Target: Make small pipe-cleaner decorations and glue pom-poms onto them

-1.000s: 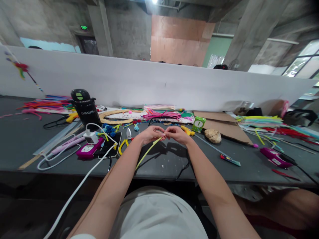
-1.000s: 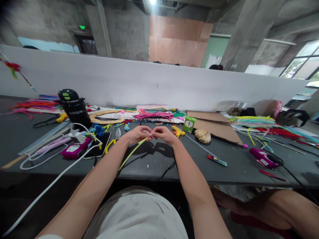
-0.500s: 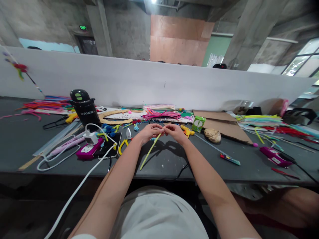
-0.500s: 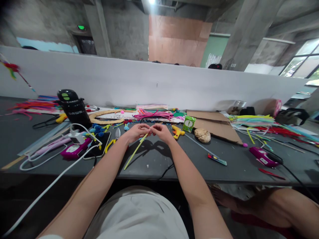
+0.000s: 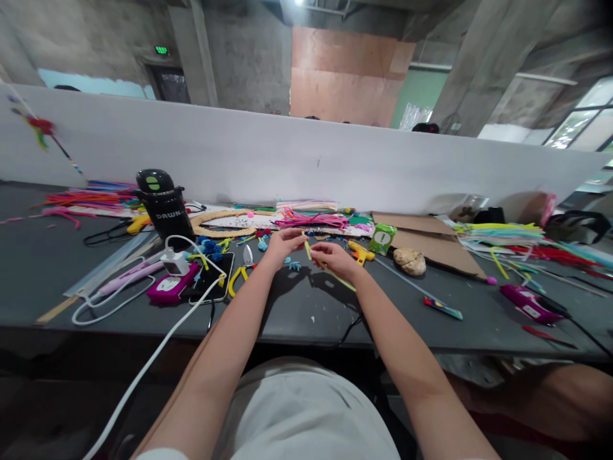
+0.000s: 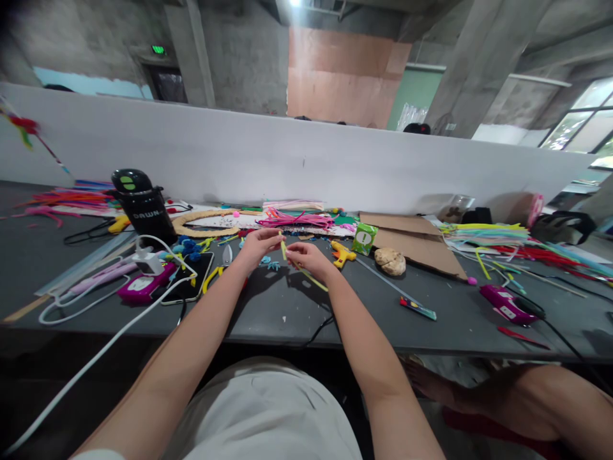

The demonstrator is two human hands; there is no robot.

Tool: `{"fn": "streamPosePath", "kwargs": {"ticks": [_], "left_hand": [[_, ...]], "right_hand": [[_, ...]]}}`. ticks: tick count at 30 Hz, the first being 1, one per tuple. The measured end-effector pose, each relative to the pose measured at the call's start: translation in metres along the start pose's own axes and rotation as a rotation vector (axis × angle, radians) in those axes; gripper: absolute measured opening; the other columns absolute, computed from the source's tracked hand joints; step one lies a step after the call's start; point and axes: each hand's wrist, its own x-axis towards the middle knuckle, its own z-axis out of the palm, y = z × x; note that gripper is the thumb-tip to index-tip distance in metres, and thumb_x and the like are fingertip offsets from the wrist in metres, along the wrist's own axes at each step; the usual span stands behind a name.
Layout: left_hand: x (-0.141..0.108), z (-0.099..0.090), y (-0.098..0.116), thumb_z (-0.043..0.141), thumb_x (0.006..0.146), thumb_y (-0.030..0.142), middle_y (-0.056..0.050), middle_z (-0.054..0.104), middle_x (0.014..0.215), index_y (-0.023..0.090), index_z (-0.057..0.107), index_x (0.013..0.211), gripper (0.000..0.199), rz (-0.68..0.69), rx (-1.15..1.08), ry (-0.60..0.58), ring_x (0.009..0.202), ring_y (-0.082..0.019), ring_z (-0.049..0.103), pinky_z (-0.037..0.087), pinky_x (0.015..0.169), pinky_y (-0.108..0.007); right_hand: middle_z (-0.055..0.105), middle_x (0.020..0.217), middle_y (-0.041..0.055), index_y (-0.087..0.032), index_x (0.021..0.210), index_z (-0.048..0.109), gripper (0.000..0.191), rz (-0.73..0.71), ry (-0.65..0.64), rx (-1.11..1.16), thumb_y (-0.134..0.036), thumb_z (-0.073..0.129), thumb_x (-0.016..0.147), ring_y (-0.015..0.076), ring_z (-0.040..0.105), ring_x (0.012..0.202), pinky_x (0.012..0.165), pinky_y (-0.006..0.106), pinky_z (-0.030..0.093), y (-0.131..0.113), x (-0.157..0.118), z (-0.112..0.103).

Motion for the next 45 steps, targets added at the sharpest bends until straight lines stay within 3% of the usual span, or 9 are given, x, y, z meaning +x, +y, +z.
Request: {"fn": "streamPosePath", "kwargs": {"ticks": [7, 11, 14, 19, 24, 29, 35, 39, 45], "left_hand": [[0.002, -0.003, -0.004, 0.085, 0.052, 0.043, -0.006, 0.07, 0.079, 0.013, 0.07, 0.091, 0.051, 0.025, 0.139, 0.005, 0.07, -0.015, 0.064, 0.052, 0.068, -0.03], [0.0, 0.0, -0.001, 0.085, 0.052, 0.042, -0.006, 0.07, 0.078, 0.012, 0.069, 0.087, 0.049, 0.042, 0.185, 0.018, 0.069, -0.015, 0.063, 0.051, 0.065, -0.027], [-0.001, 0.003, -0.001, 0.084, 0.051, 0.043, -0.006, 0.07, 0.082, 0.012, 0.069, 0.088, 0.05, 0.072, 0.183, 0.028, 0.069, -0.014, 0.062, 0.052, 0.066, -0.028], [-0.002, 0.003, -0.003, 0.083, 0.053, 0.045, -0.005, 0.069, 0.085, 0.014, 0.068, 0.088, 0.049, 0.067, 0.185, -0.008, 0.071, -0.014, 0.061, 0.052, 0.064, -0.028], [-0.004, 0.003, 0.001, 0.083, 0.053, 0.048, -0.004, 0.068, 0.08, 0.015, 0.066, 0.084, 0.048, 0.061, 0.187, 0.019, 0.069, -0.014, 0.061, 0.048, 0.061, -0.024], [-0.004, 0.003, 0.003, 0.081, 0.056, 0.051, -0.003, 0.067, 0.075, 0.015, 0.065, 0.084, 0.048, 0.11, 0.19, 0.075, 0.068, -0.014, 0.062, 0.047, 0.06, -0.023], [-0.003, 0.005, -0.001, 0.079, 0.06, 0.051, -0.006, 0.07, 0.085, 0.014, 0.068, 0.093, 0.051, 0.098, 0.146, 0.004, 0.074, -0.015, 0.063, 0.051, 0.067, -0.026], [-0.004, 0.006, -0.003, 0.082, 0.058, 0.045, -0.007, 0.072, 0.094, 0.014, 0.07, 0.1, 0.054, 0.077, 0.151, -0.086, 0.08, -0.016, 0.064, 0.05, 0.072, -0.028], [-0.003, 0.003, -0.004, 0.08, 0.062, 0.04, -0.008, 0.072, 0.093, 0.015, 0.071, 0.103, 0.049, 0.08, 0.183, -0.12, 0.078, -0.016, 0.064, 0.049, 0.071, -0.027]], "right_hand": [[0.051, 0.056, -0.0036, -0.016, 0.082, 0.062, 0.035, -0.072, 0.135, -0.231, -0.05, 0.065, 0.075, 0.0097, 0.046, 0.047, 0.048, 0.024, 0.038, 0.005, 0.004, -0.006], [0.064, 0.076, 0.0032, -0.017, 0.085, 0.066, 0.025, -0.237, 0.19, -0.483, -0.04, 0.057, 0.082, 0.014, 0.055, 0.064, 0.062, 0.027, 0.044, 0.009, 0.005, -0.006], [0.066, 0.083, 0.0043, -0.018, 0.093, 0.067, 0.024, -0.321, 0.168, -0.583, -0.035, 0.053, 0.085, 0.0157, 0.056, 0.073, 0.069, 0.027, 0.044, 0.011, 0.003, -0.002], [0.06, 0.069, 0.0008, -0.017, 0.085, 0.065, 0.025, -0.324, 0.07, -0.673, -0.034, 0.048, 0.089, 0.0128, 0.05, 0.061, 0.062, 0.025, 0.038, 0.01, 0.001, 0.004], [0.059, 0.069, 0.0001, -0.018, 0.081, 0.062, 0.03, -0.287, 0.09, -0.607, -0.041, 0.045, 0.09, 0.0115, 0.048, 0.058, 0.058, 0.024, 0.038, 0.007, 0.002, 0.004], [0.062, 0.075, 0.0007, -0.02, 0.101, 0.058, 0.037, -0.22, 0.104, -0.383, -0.052, 0.044, 0.09, 0.0113, 0.052, 0.055, 0.053, 0.024, 0.042, 0.004, 0.001, 0.009], [0.064, 0.069, 0.001, -0.02, 0.094, 0.056, 0.039, -0.19, 0.123, -0.243, -0.057, 0.054, 0.083, 0.0116, 0.054, 0.047, 0.048, 0.025, 0.045, 0.003, 0.001, 0.014], [0.069, 0.073, 0.0047, -0.019, 0.09, 0.056, 0.045, -0.109, 0.104, -0.107, -0.061, 0.059, 0.078, 0.0159, 0.063, 0.055, 0.056, 0.029, 0.051, 0.001, 0.003, 0.012], [0.066, 0.067, 0.0037, -0.017, 0.077, 0.064, 0.039, -0.181, 0.196, -0.284, -0.056, 0.059, 0.08, 0.0137, 0.058, 0.055, 0.056, 0.027, 0.048, 0.002, 0.003, 0.004]]}}
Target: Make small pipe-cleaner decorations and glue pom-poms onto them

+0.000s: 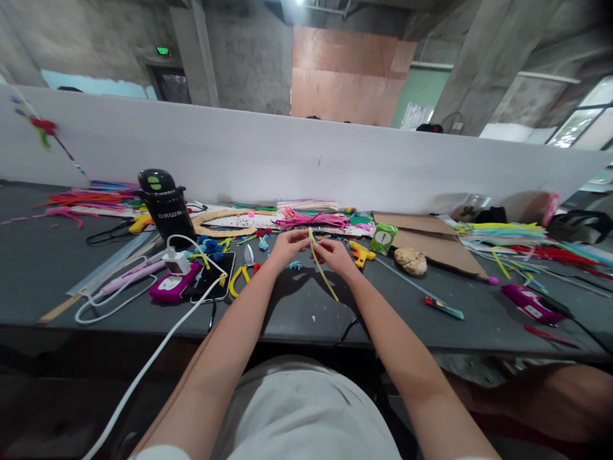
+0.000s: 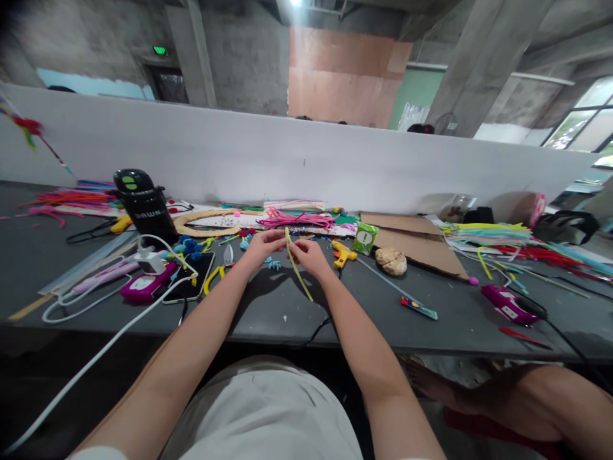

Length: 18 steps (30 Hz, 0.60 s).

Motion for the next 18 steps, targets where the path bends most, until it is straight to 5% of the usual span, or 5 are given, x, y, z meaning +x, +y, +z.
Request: {"fn": "streamPosePath", "kwargs": {"ticks": [5, 18], "left_hand": [[-0.001, 0.001, 0.003, 0.078, 0.063, 0.038, -0.009, 0.072, 0.097, 0.015, 0.072, 0.102, 0.046, -0.013, 0.036, -0.024, 0.078, -0.016, 0.064, 0.05, 0.07, -0.027], [-0.009, 0.01, 0.009, 0.07, 0.068, 0.031, -0.008, 0.071, 0.093, 0.014, 0.069, 0.114, 0.049, -0.016, 0.102, -0.174, 0.074, -0.015, 0.062, 0.051, 0.069, -0.027]], "right_hand": [[0.063, 0.065, 0.0025, -0.016, 0.075, 0.065, 0.034, -0.031, 0.047, -0.107, -0.05, 0.061, 0.079, 0.0122, 0.055, 0.054, 0.054, 0.026, 0.046, 0.004, 0.001, -0.003], [0.06, 0.061, -0.0012, -0.017, 0.086, 0.059, 0.042, 0.095, 0.116, 0.179, -0.053, 0.07, 0.07, 0.0109, 0.053, 0.05, 0.048, 0.024, 0.043, -0.004, 0.003, -0.004]]}}
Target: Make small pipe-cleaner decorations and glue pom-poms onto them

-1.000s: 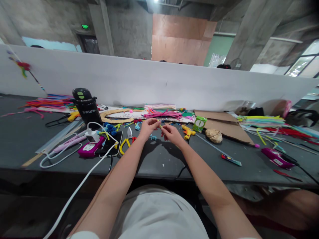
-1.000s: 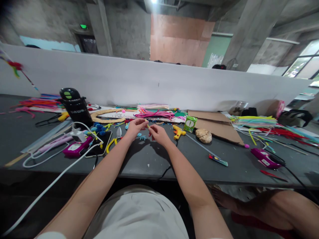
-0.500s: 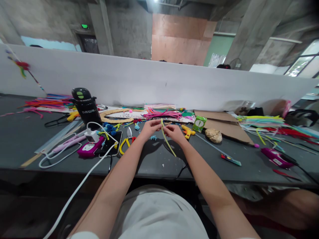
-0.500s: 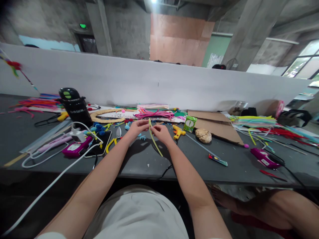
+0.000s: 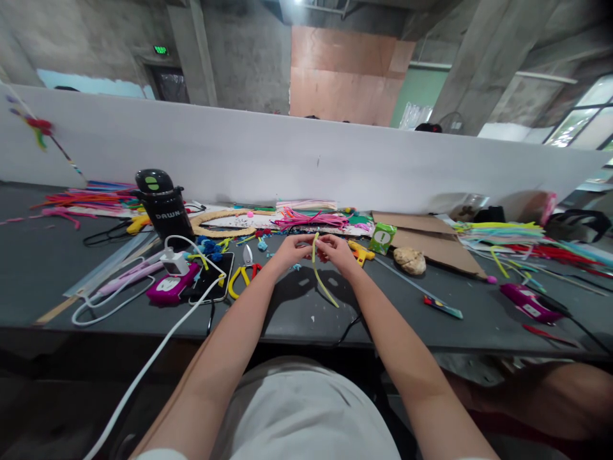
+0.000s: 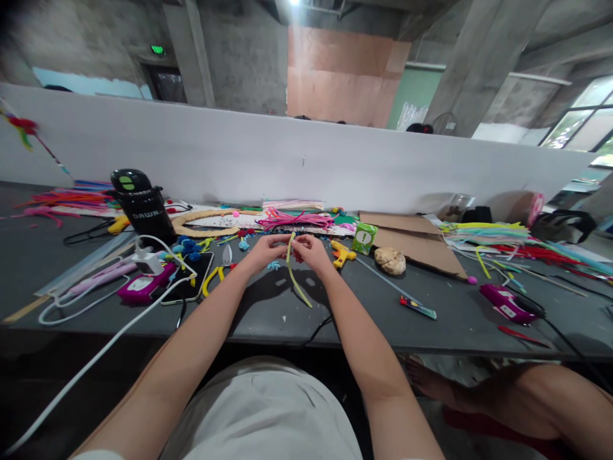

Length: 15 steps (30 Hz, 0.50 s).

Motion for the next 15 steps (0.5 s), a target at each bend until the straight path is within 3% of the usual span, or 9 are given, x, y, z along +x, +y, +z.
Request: {"fn": "streamPosePath", "kwargs": {"ticks": [6, 10, 15], "left_hand": [[-0.0005, 0.0015, 0.0022, 0.07, 0.069, 0.034, -0.005, 0.069, 0.079, 0.011, 0.068, 0.114, 0.05, 0.001, 0.059, -0.005, 0.061, -0.011, 0.056, 0.046, 0.062, -0.025], [-0.001, 0.0024, 0.0042, 0.074, 0.067, 0.04, -0.008, 0.07, 0.087, 0.011, 0.068, 0.111, 0.053, 0.021, 0.035, -0.02, 0.065, -0.012, 0.059, 0.046, 0.062, -0.026], [-0.0034, 0.0041, 0.0085, 0.074, 0.067, 0.044, -0.007, 0.068, 0.076, 0.009, 0.068, 0.099, 0.048, -0.025, 0.044, -0.031, 0.056, -0.01, 0.056, 0.046, 0.056, -0.024]], "right_hand": [[0.051, 0.054, -0.0039, -0.017, 0.075, 0.061, 0.039, -0.104, 0.043, -0.038, -0.055, 0.068, 0.072, 0.0083, 0.045, 0.046, 0.045, 0.023, 0.037, -0.0038, -0.0013, -0.0022], [0.059, 0.062, -0.0015, -0.019, 0.078, 0.06, 0.036, -0.075, 0.048, 0.016, -0.053, 0.068, 0.072, 0.0117, 0.054, 0.054, 0.051, 0.024, 0.046, 0.0007, 0.0006, -0.0051], [0.064, 0.071, 0.001, -0.02, 0.08, 0.058, 0.035, -0.048, 0.035, 0.053, -0.053, 0.067, 0.073, 0.0152, 0.06, 0.063, 0.059, 0.029, 0.052, 0.0045, 0.0026, -0.0083]]}}
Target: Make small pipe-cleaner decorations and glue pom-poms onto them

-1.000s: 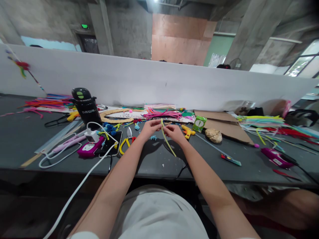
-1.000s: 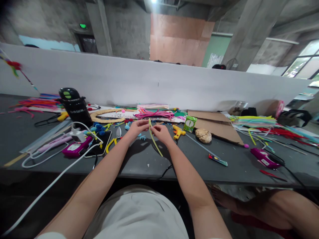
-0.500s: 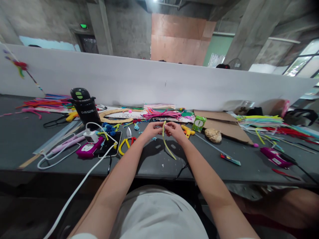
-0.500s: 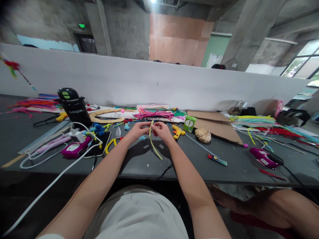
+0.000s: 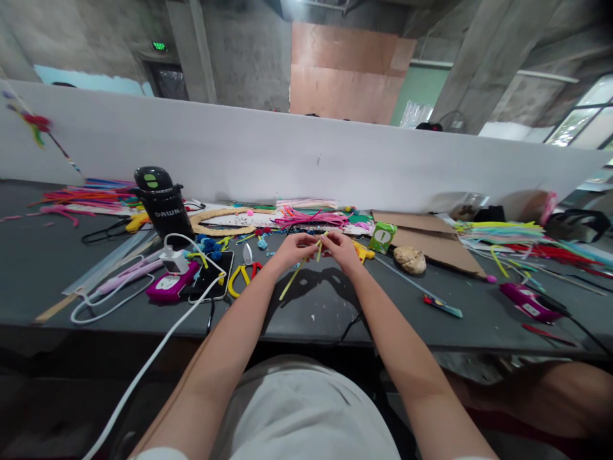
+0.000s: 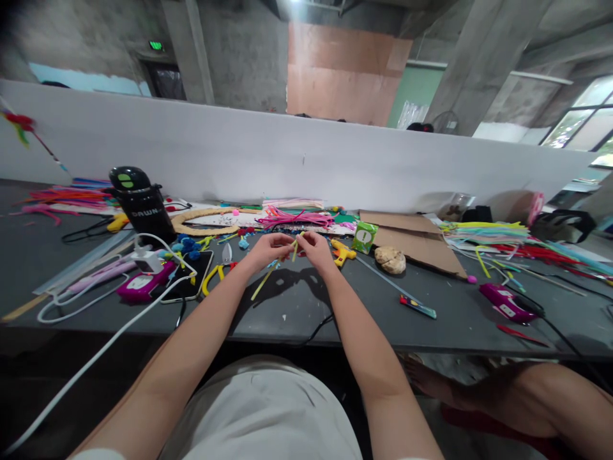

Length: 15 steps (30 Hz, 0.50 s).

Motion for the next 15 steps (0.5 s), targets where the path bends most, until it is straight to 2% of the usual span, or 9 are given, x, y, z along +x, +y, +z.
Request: {"fn": "streamPosePath", "kwargs": {"ticks": [3, 9, 11, 15], "left_hand": [[0.0, 0.0, 0.0, 0.074, 0.066, 0.046, -0.008, 0.069, 0.074, 0.009, 0.069, 0.089, 0.044, -0.017, 0.005, -0.016, 0.056, -0.011, 0.057, 0.046, 0.054, -0.024], [0.003, -0.005, -0.009, 0.067, 0.072, 0.039, -0.004, 0.067, 0.067, 0.01, 0.072, 0.088, 0.033, 0.027, 0.152, -0.035, 0.052, -0.009, 0.052, 0.042, 0.051, -0.023], [0.005, -0.006, -0.014, 0.063, 0.074, 0.032, -0.004, 0.068, 0.07, 0.012, 0.072, 0.089, 0.027, 0.087, 0.266, -0.037, 0.056, -0.011, 0.055, 0.043, 0.055, -0.023], [0.006, -0.009, -0.021, 0.053, 0.078, 0.017, -0.006, 0.071, 0.085, 0.014, 0.072, 0.09, 0.022, 0.314, 0.559, -0.008, 0.076, -0.014, 0.061, 0.045, 0.071, -0.025]], "right_hand": [[0.06, 0.065, -0.0001, -0.02, 0.076, 0.057, 0.034, -0.042, 0.0, -0.059, -0.052, 0.066, 0.075, 0.0135, 0.056, 0.056, 0.057, 0.028, 0.049, 0.0, 0.001, -0.001], [0.055, 0.059, -0.0011, -0.02, 0.073, 0.053, 0.035, -0.141, -0.038, -0.246, -0.054, 0.058, 0.08, 0.0129, 0.05, 0.052, 0.053, 0.027, 0.042, -0.003, -0.001, -0.002], [0.053, 0.057, -0.0013, -0.02, 0.072, 0.053, 0.035, -0.163, -0.071, -0.35, -0.053, 0.055, 0.082, 0.0128, 0.049, 0.052, 0.052, 0.026, 0.04, -0.004, -0.003, -0.002], [0.052, 0.057, -0.0008, -0.02, 0.068, 0.051, 0.035, -0.213, -0.136, -0.503, -0.05, 0.054, 0.084, 0.0127, 0.047, 0.054, 0.053, 0.025, 0.036, -0.003, -0.003, -0.006]]}}
